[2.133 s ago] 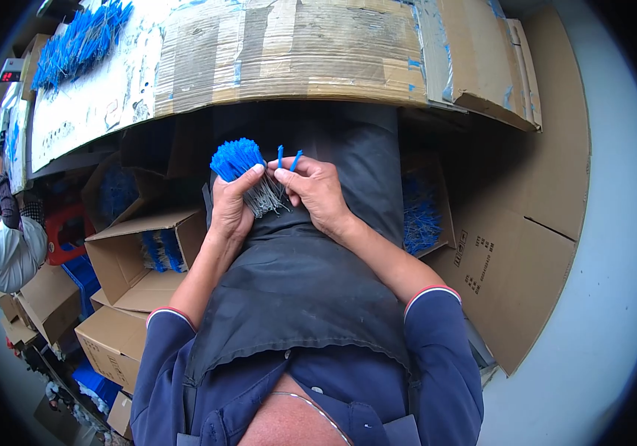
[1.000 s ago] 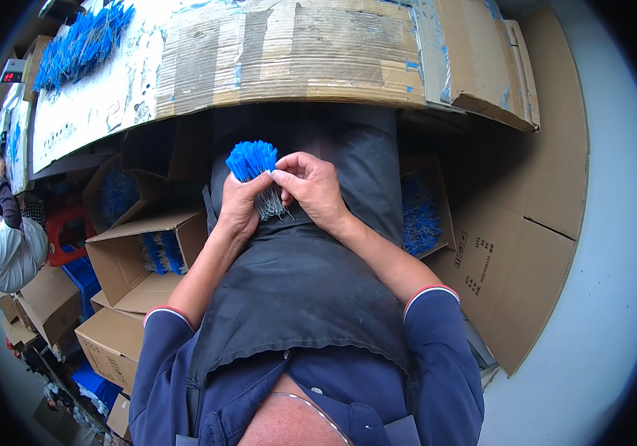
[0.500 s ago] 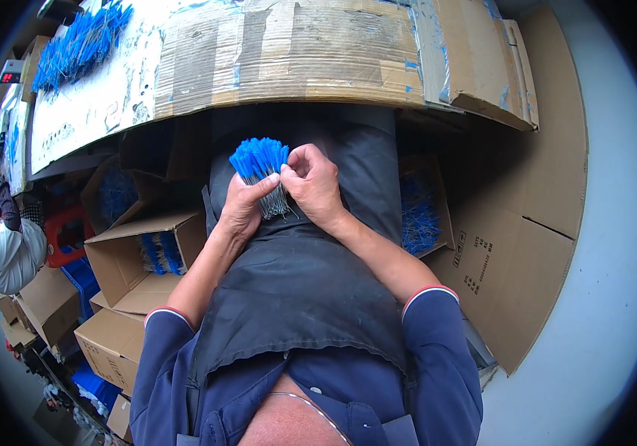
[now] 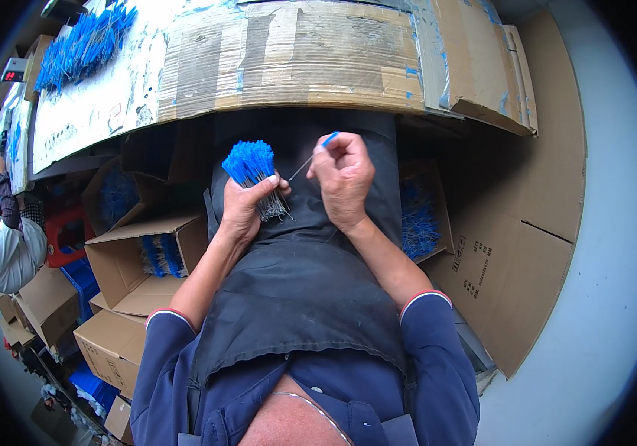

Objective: Assembling blue brush bristles into metal holders using a specialized machine.

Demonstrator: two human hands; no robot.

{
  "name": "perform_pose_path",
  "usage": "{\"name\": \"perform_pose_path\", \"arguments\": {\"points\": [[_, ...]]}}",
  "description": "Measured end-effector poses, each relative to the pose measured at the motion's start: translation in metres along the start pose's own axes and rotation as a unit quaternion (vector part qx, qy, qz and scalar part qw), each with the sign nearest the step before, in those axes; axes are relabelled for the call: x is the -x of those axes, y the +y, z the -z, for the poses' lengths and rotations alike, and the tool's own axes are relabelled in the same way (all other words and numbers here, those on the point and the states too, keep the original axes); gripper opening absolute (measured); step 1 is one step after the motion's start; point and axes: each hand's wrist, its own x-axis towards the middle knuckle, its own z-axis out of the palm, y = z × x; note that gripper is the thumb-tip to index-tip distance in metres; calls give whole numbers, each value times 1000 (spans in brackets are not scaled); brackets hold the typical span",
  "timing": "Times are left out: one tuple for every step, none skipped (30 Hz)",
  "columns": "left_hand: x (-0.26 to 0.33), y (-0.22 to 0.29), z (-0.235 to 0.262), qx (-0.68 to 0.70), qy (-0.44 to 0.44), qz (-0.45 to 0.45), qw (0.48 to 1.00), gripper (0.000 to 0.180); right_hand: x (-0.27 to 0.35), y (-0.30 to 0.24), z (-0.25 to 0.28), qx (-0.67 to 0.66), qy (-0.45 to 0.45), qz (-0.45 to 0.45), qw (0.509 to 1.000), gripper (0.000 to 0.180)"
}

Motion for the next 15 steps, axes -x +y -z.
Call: {"name": "perform_pose_path", "arguments": {"points": [[0,0,-3,-5,5,-23,1000,31,-6,-3,4,-33,19,24,999,10],[1,1,-6,-11,9,-46,999,29,-8,-4,6,-33,22,29,999,10],[2,2,-8,-13,0,-45,999,29,-10,-6,9,-55,6,-8,998,10],[4,3,-9,-25,6,-71,997,29,-12,-8,12,-76,-9,-44,996,10],[5,5,-10,-36,12,-97,995,28,-12,-9,11,-92,-12,-65,994,11],[6,6,-11,-39,5,-98,994,28,-13,-8,9,-101,-9,-78,992,13],[6,6,-12,-52,13,-103,993,29,-13,-10,9,-93,-7,-86,992,14],[6,6,-14,-64,21,-109,992,30,-12,-13,9,-86,-5,-95,992,16],[6,7,-18,-67,27,-112,991,31,-12,-12,9,-89,-1,-89,992,16],[6,9,-22,-72,21,-113,991,31,-11,-10,10,-87,-8,-94,992,17],[7,10,-27,-89,30,-112,989,30,-11,-9,11,-85,-15,-98,991,18],[9,12,-33,-106,40,-110,987,29,-11,-10,10,-89,-10,-93,992,18],[11,14,-39,-125,48,-112,985,27,-11,-10,8,-97,-4,-99,990,17],[10,13,-39,-130,42,-113,984,27,-11,-11,6,-105,1,-105,989,15],[10,11,-40,-150,38,-121,980,26,-12,-12,6,-113,4,-103,988,16]]}}
